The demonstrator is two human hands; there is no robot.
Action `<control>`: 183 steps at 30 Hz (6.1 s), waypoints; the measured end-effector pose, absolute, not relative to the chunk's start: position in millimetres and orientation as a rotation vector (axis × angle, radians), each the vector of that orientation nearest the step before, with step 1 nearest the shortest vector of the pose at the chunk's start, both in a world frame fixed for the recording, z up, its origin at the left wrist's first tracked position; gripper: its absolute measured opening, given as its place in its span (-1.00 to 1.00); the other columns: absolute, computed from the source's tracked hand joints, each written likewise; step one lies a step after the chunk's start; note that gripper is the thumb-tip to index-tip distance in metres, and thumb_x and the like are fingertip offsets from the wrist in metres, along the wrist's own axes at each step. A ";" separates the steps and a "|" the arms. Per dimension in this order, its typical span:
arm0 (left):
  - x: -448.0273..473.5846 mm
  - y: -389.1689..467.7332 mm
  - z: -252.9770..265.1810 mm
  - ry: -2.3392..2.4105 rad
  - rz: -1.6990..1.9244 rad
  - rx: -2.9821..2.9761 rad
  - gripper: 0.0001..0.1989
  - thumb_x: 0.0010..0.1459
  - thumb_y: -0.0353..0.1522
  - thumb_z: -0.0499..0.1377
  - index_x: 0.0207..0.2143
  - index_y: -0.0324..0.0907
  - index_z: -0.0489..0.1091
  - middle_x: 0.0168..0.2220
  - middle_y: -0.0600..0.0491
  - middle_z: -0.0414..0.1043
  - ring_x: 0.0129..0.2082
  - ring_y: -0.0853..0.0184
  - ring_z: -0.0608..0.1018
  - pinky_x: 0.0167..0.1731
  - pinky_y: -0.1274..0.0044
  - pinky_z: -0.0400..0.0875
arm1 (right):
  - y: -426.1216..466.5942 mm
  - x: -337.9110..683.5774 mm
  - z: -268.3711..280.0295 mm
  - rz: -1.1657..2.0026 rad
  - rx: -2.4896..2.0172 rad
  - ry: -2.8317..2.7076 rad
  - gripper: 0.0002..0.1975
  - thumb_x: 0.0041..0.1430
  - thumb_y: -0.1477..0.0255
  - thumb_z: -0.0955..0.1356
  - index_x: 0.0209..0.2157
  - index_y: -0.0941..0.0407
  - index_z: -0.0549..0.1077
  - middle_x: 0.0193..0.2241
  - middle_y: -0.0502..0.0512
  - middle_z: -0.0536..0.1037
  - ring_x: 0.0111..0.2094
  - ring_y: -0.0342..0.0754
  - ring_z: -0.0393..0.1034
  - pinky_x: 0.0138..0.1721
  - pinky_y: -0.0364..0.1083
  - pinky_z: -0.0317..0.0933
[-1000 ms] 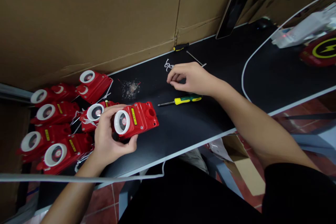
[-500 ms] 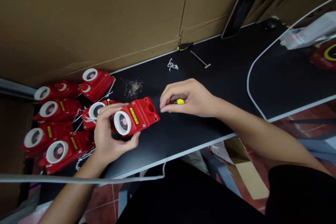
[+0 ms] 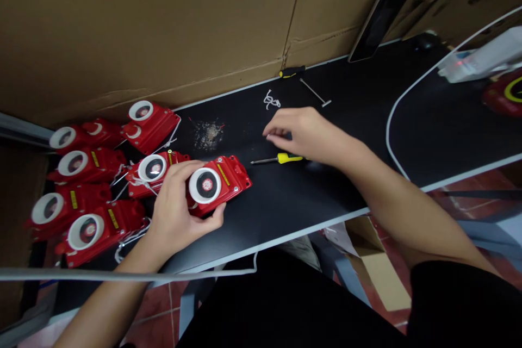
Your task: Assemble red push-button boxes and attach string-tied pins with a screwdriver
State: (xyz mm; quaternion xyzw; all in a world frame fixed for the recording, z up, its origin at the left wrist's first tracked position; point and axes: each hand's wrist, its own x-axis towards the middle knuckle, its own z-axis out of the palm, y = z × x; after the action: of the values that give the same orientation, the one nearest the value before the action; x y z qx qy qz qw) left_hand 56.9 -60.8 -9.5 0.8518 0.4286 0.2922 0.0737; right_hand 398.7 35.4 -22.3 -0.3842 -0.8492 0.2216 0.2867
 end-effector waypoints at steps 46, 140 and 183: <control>84.8 -38.0 42.5 0.609 0.880 1.057 -0.63 0.33 -0.27 0.56 0.08 -0.27 0.68 -0.17 -0.17 0.82 -0.37 0.36 0.75 -0.30 0.61 0.65 | 48.8 369.6 0.5 0.953 -0.978 -1.497 -0.52 0.23 -0.09 0.61 -0.20 0.06 0.67 -0.38 0.02 0.55 -0.45 -0.17 0.40 -0.39 -0.12 0.47; 98.1 -55.4 21.1 0.910 0.903 2.355 -0.76 0.56 -0.54 0.12 -0.23 -0.12 0.38 -0.26 0.03 0.53 -0.26 0.26 0.53 -0.23 0.39 0.45 | -33.7 321.3 3.0 0.980 -0.578 -1.723 -0.81 0.17 0.62 0.60 -0.25 0.08 0.66 -0.22 0.03 0.70 -0.37 -0.17 0.54 -0.42 -0.18 0.50; 99.0 -52.8 16.7 0.857 0.858 2.424 -0.76 0.60 -0.46 0.06 -0.22 -0.14 0.38 -0.30 0.02 0.44 -0.32 0.22 0.43 -0.24 0.36 0.39 | -30.8 314.4 -9.7 1.495 -0.510 -1.457 -0.76 0.20 0.46 0.68 -0.26 0.11 0.60 -0.36 -0.07 0.55 -0.50 -0.26 0.39 -0.49 -0.20 0.33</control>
State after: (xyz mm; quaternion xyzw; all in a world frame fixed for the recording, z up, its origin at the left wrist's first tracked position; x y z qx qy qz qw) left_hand 99.0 -52.8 16.7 0.8737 0.3088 0.3091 0.2140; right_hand 314.4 -30.8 -9.7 -0.2085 -0.5961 0.6118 0.4763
